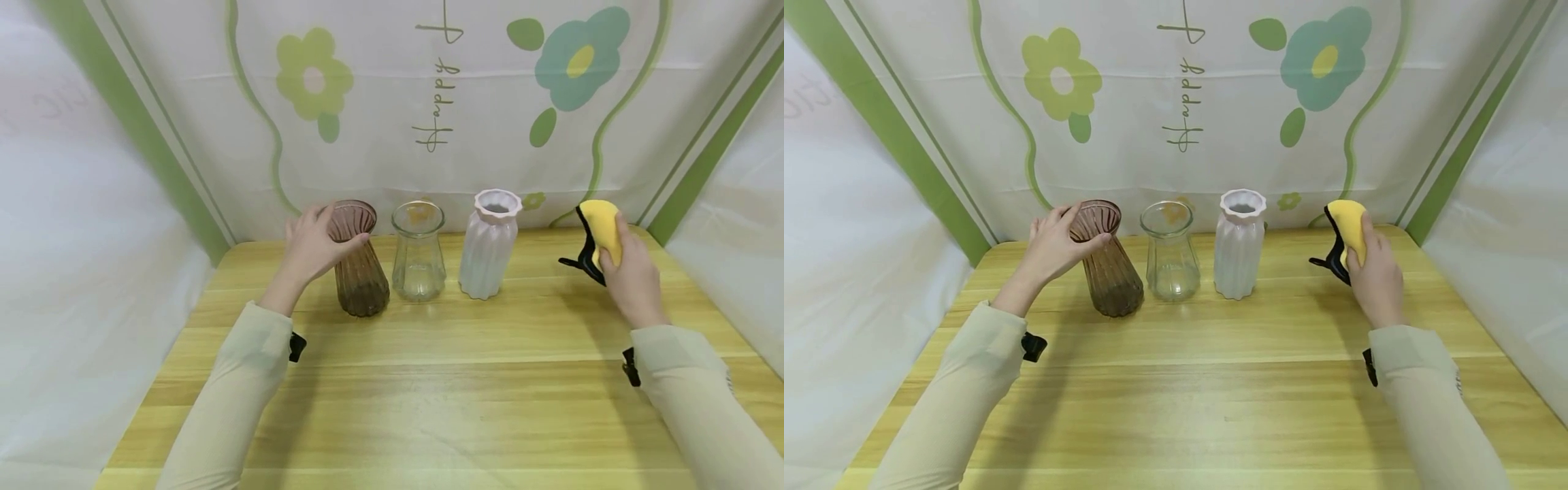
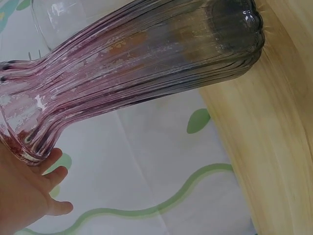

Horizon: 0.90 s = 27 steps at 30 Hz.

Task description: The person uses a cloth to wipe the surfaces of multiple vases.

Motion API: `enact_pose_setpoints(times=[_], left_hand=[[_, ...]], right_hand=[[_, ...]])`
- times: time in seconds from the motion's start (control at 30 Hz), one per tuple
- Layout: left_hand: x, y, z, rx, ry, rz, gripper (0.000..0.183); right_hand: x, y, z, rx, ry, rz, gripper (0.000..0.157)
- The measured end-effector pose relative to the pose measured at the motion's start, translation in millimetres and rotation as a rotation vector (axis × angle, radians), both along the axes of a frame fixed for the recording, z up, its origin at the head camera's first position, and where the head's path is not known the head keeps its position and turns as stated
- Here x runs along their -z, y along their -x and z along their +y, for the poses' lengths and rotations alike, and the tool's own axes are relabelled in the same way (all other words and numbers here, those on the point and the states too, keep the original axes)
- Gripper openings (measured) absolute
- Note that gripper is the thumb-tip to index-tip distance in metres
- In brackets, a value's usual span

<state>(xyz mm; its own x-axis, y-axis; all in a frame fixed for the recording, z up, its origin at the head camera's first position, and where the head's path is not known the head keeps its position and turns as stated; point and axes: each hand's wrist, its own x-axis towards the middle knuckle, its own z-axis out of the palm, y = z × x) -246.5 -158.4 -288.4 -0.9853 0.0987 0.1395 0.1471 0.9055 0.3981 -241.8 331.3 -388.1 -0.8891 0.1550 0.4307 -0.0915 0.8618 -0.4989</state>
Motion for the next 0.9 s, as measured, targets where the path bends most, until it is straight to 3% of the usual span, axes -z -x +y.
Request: enact_pose_setpoints(times=[0.2,0.33,0.63,0.9], left_hand=[[-0.5,-0.1,-0.7,0.013,0.0,-0.016,0.1],[0.3,-0.1,-1.4,0.016,-0.051,-0.064,0.102],[1.4,-1.0,0.1,0.034,-0.15,-0.11,0.105],[2.6,-2.4,2.6,0.07,-0.165,-0.11,0.104]], right_hand=[[-22.2,-2.0,-14.9,0.059,0.15,0.044,0.066],[-36.2,-5.7,-27.2,0.071,0.203,0.1,0.066],[-63.3,-14.8,-60.3,-0.011,0.206,0.293,0.066],[-81.4,-22.5,-90.0,-0.116,0.109,0.453,0.058]])
